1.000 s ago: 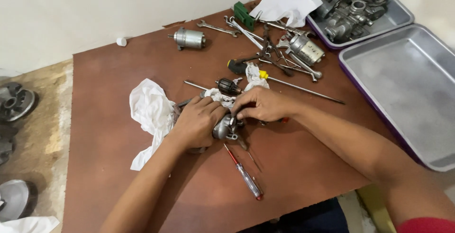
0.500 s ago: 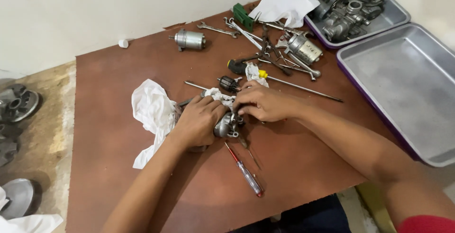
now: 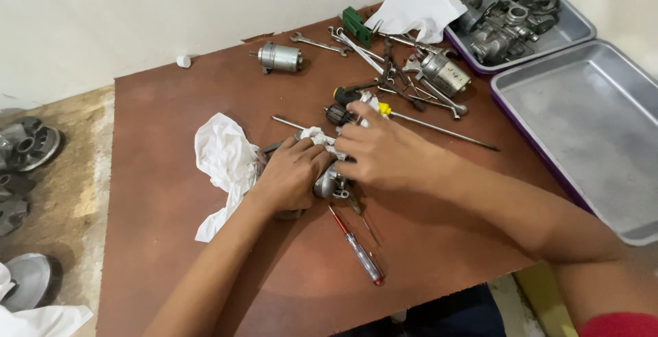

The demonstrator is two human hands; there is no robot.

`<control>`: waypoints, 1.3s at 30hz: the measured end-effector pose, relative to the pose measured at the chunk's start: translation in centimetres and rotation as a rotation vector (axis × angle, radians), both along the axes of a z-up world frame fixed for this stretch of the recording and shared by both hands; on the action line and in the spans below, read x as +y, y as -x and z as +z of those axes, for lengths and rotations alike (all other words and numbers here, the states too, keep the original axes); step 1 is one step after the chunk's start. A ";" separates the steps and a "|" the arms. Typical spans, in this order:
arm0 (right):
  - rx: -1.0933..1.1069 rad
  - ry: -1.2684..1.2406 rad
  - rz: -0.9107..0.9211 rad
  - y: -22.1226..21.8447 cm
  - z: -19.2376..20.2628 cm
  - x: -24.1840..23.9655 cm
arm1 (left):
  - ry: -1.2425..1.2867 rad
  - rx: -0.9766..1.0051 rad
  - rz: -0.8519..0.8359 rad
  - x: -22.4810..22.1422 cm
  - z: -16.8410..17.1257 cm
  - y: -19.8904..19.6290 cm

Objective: The person holds a starter motor on a workbench and uses a screwdriver and wrench to loosen and remove its components, working on the housing and brushes by hand. They wipe parts with a cloth and tissue, place the motor body into a metal tray, and continue cleaning and handling the disassembled parts.

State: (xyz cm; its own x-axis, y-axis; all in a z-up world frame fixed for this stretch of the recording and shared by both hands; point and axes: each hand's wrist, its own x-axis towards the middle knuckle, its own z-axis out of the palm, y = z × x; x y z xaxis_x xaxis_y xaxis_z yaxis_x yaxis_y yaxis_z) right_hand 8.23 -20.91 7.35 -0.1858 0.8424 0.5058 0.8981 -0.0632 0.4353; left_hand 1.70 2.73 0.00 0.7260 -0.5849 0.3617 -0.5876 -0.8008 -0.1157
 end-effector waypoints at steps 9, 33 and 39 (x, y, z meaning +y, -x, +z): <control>-0.271 0.055 0.086 1.9 1.2 1.6 | 0.022 -0.030 0.007 -0.2 -0.1 0.3; 0.206 -0.118 0.288 -1.2 -0.2 0.5 | 0.085 -0.063 -0.030 -0.5 -0.1 -0.4; -0.046 -0.083 0.239 -1.6 0.5 0.6 | 0.109 -0.134 -0.055 -0.8 0.4 0.2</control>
